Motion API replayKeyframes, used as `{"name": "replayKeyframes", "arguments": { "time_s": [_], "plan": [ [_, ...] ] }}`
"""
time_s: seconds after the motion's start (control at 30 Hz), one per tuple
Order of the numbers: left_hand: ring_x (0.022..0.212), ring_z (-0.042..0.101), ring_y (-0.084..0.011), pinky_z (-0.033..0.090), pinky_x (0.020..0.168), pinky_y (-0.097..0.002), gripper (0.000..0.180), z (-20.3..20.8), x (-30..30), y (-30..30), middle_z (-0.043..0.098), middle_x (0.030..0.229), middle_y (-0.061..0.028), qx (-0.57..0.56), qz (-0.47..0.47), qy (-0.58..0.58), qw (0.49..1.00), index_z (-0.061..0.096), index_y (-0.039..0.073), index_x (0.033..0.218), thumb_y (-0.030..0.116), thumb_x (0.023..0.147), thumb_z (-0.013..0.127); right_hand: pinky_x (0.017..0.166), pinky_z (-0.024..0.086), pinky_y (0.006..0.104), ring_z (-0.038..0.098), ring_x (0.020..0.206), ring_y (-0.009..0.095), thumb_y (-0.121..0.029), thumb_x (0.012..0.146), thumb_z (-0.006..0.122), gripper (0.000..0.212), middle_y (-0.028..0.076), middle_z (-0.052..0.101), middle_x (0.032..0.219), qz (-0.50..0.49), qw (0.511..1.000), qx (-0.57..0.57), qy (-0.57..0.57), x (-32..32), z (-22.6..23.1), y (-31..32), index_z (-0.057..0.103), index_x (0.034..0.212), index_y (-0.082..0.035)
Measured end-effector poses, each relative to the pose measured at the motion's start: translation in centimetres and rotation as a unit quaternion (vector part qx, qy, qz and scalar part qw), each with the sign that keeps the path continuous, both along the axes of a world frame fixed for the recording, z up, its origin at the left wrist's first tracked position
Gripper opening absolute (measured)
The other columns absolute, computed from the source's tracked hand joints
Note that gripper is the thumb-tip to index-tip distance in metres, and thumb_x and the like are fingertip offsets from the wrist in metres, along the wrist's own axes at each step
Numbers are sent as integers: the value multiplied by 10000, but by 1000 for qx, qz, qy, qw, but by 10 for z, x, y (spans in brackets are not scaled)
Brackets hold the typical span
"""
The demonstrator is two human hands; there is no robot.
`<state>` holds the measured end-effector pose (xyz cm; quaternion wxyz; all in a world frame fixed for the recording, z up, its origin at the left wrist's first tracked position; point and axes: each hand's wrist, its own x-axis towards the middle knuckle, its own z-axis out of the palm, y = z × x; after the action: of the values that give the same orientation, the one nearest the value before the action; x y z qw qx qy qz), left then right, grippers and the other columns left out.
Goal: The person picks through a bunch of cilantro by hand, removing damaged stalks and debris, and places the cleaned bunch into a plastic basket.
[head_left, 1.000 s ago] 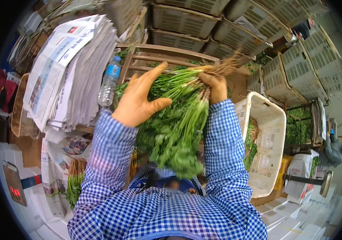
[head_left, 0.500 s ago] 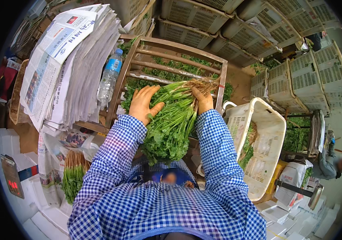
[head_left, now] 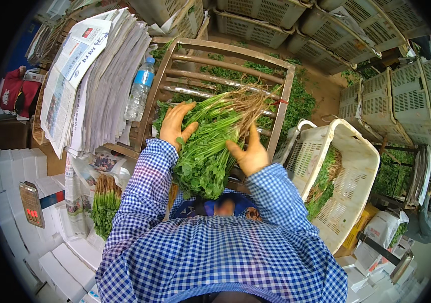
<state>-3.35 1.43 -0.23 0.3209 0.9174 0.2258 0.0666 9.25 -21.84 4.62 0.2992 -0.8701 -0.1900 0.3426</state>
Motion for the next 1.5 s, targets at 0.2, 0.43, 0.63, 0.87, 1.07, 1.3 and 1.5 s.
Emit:
{"name": "replayKeyframes", "arguments": {
  "time_s": [0.2, 0.43, 0.63, 0.87, 1.07, 1.3, 1.5],
  "plan": [
    [1432, 391, -383, 231, 1233, -560, 559, 4, 9, -2, 513, 1474, -184, 5, -7, 4, 1000, 505, 113, 1455, 362, 969, 627, 1182, 364, 505, 289, 1476, 448, -179, 968, 632, 851, 279, 192, 1630, -159, 956, 181, 170, -1, -51, -32, 87, 1610, -51],
    [1326, 489, -403, 329, 1173, -547, 736, 13, 16, -12, 569, 1380, -222, 65, -61, 17, 996, 489, 77, 1458, 500, 896, 704, 1221, 277, 525, 178, 1524, 409, -266, 972, 665, 913, 246, 131, 1657, -270, 893, 218, 285, -19, -10, -38, 48, 1619, -79],
    [1194, 587, -393, 480, 1030, -486, 753, 55, 39, -7, 623, 1271, -221, 12, -48, 153, 987, 539, 52, 1406, 402, 803, 824, 1130, 423, 421, 499, 1329, 353, -207, 894, 764, 938, 268, 436, 1492, -277, 914, 221, 198, -23, -13, 43, 150, 1564, 25],
    [1168, 633, -313, 503, 1037, -400, 627, 69, -2, 4, 652, 1268, -219, -365, 111, -8, 924, 524, -37, 1375, 270, 890, 774, 1180, 380, 458, 442, 1394, 378, -194, 825, 827, 1061, 273, 371, 1541, -176, 950, 208, 152, -5, 67, 29, 111, 1585, 1],
    [1358, 486, -394, 426, 1130, -441, 758, 25, 7, 20, 469, 1488, -276, -139, 80, 171, 972, 423, -19, 1484, 441, 946, 694, 1204, 326, 499, 281, 1487, 417, -249, 881, 789, 1023, 282, 198, 1629, -104, 980, 162, 57, 21, -7, 15, 101, 1613, -53],
    [1314, 522, -385, 436, 1099, -476, 664, 65, 11, 5, 538, 1426, -232, 79, 26, -36, 996, 490, 27, 1441, 264, 883, 761, 1062, 507, 462, 551, 1292, 391, -198, 955, 677, 743, 267, 462, 1489, -171, 973, 158, 8, 34, -3, -6, 292, 1579, -78],
    [1338, 501, -382, 389, 1146, -498, 596, 53, 46, -29, 558, 1422, -202, 90, -37, 8, 995, 571, 66, 1379, 261, 853, 771, 990, 559, 412, 681, 1122, 267, -234, 1009, 604, 471, 155, 653, 1321, -97, 981, 156, -55, 65, 31, 83, 518, 1450, -96]
  ]
}}
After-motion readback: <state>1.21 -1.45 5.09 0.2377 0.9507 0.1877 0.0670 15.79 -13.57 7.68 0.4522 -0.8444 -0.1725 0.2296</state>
